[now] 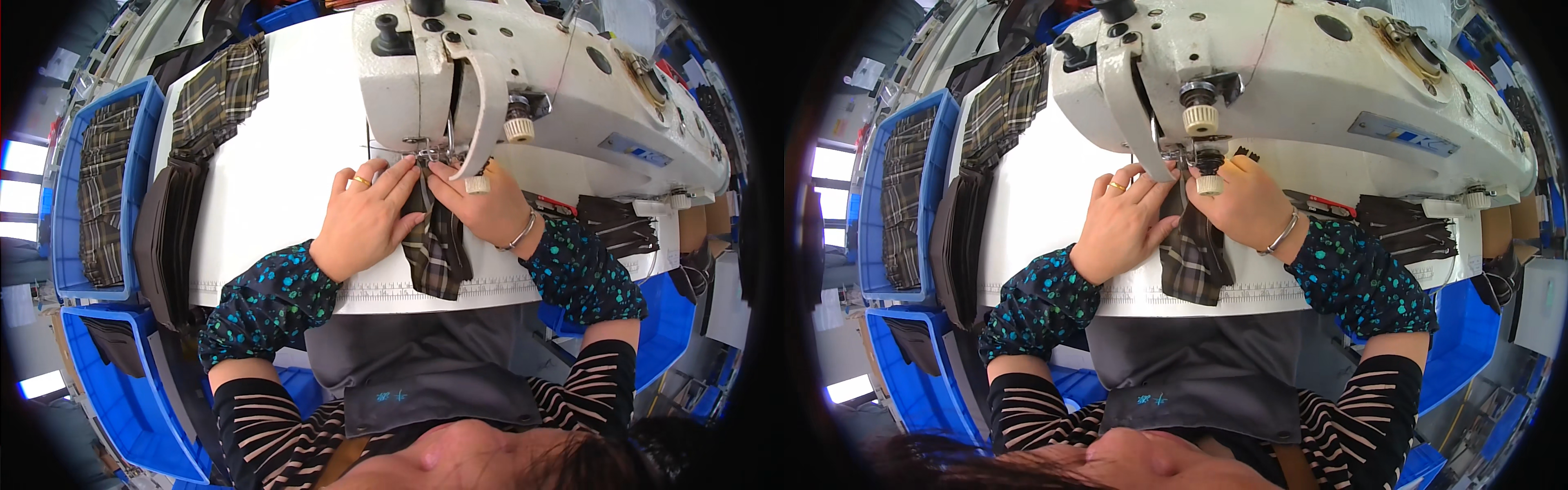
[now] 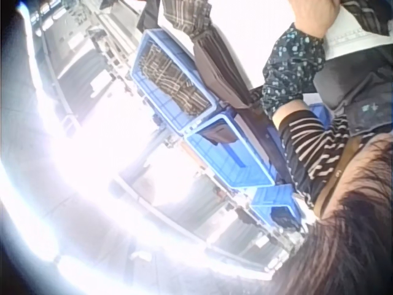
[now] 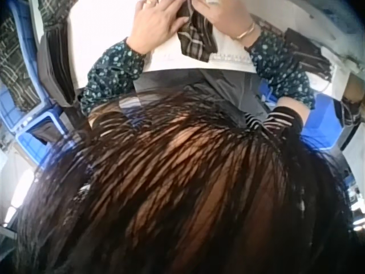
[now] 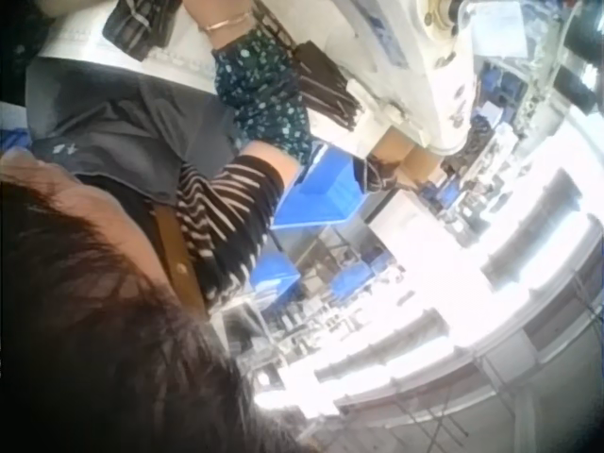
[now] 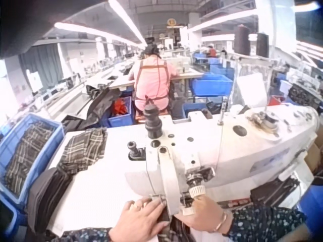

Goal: The person sews a zipper onto a piece of plaid fabric using an industrial sewing machine. They then attach a black fabric piece to the zipper, sewing it in place. Finally, they cut the thread and place the finished item into a blue bin.

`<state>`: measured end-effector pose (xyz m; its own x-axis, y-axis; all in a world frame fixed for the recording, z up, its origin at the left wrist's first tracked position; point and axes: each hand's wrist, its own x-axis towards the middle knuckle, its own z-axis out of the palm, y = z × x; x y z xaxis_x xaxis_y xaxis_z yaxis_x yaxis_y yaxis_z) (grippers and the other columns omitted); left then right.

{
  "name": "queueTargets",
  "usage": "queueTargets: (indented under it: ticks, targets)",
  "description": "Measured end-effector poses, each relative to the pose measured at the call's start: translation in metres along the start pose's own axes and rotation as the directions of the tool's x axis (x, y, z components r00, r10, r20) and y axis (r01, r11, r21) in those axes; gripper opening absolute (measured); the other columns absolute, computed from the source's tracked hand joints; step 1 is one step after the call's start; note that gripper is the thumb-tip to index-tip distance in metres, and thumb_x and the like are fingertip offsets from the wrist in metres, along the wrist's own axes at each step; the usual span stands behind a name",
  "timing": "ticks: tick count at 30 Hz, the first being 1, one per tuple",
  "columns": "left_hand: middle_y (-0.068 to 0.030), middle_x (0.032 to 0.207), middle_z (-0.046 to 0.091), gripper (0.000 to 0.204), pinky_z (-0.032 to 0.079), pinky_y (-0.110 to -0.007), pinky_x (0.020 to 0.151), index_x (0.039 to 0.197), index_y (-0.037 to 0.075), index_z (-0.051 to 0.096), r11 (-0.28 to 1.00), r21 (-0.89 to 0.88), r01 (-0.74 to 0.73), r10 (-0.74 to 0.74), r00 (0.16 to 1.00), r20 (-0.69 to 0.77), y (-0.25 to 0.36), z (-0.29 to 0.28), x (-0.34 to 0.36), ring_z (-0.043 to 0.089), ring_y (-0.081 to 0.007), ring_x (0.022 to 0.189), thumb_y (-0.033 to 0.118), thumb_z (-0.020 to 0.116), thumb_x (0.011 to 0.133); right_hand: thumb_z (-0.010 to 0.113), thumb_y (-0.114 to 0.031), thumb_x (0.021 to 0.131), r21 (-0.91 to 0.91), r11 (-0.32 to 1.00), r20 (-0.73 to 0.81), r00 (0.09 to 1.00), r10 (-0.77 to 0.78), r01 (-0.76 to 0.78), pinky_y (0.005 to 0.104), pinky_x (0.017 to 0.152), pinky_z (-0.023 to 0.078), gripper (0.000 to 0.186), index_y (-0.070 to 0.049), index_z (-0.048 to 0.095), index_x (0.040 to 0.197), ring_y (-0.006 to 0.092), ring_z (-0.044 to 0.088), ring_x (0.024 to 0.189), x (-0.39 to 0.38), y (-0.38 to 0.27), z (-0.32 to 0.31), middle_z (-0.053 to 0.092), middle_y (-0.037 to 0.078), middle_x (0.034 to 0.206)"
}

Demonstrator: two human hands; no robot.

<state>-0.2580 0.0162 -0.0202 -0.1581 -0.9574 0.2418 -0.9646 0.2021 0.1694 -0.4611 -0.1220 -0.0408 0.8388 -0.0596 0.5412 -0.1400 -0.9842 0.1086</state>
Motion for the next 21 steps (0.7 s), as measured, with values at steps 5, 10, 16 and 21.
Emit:
queueTargets:
  ticks: [5, 10, 16, 21]
  targets:
    - [-0.0077, 0.147, 0.061, 0.055, 0.043, -0.050, 0.104, 0.139, 0.005, 0.064, 1.000, 0.014, -0.009, 0.009, 1.000, -0.019, 0.017, -0.003, -0.017, 0.056, -0.0293, 0.131, 0.033, 0.073, 0.093, 0.067, -0.018, 0.085, 0.161, 0.984, 0.074, 0.993, -0.092, 0.079, 0.0376, 0.092, 0.054, 0.018, -0.010, 0.070, 0.101, 0.0217, 0.068, 0.097, 0.007, -0.010, -0.016, 0.071, 0.005, 0.101]
    - [-0.0046, 0.140, 0.069, 0.048, 0.046, -0.046, 0.100, 0.131, 0.010, 0.072, 0.997, -0.061, -0.047, 0.042, 0.996, -0.078, 0.052, -0.009, -0.067, 0.063, -0.0263, 0.120, 0.023, 0.080, 0.085, 0.068, -0.018, 0.084, 0.169, 0.954, 0.071, 0.962, -0.262, 0.248, 0.0489, 0.106, 0.054, 0.025, -0.004, 0.071, 0.104, 0.0286, 0.068, 0.114, -0.014, -0.049, -0.045, 0.073, 0.011, 0.114]
    - [-0.0016, 0.130, 0.075, 0.039, 0.051, -0.039, 0.090, 0.118, 0.012, 0.079, 0.992, -0.062, -0.106, 0.088, 0.965, -0.248, 0.078, 0.001, -0.102, 0.068, -0.0204, 0.106, 0.020, 0.086, 0.080, 0.066, -0.020, 0.086, 0.161, 0.976, 0.108, 0.981, -0.162, 0.143, 0.0437, 0.100, 0.057, 0.029, 0.001, 0.073, 0.106, 0.0314, 0.071, 0.111, -0.047, -0.090, -0.066, 0.074, 0.018, 0.121]
    - [-0.0013, 0.117, 0.077, 0.040, 0.052, -0.037, 0.087, 0.114, 0.010, 0.079, 0.867, -0.463, -0.183, 0.065, 0.963, -0.260, 0.070, -0.034, -0.092, 0.068, -0.0213, 0.101, 0.018, 0.089, 0.076, 0.066, -0.017, 0.089, 0.193, 0.974, 0.106, 0.985, -0.139, 0.117, 0.0404, 0.097, 0.058, 0.026, 0.001, 0.073, 0.107, 0.0320, 0.072, 0.114, -0.052, -0.095, -0.068, 0.074, 0.019, 0.124]
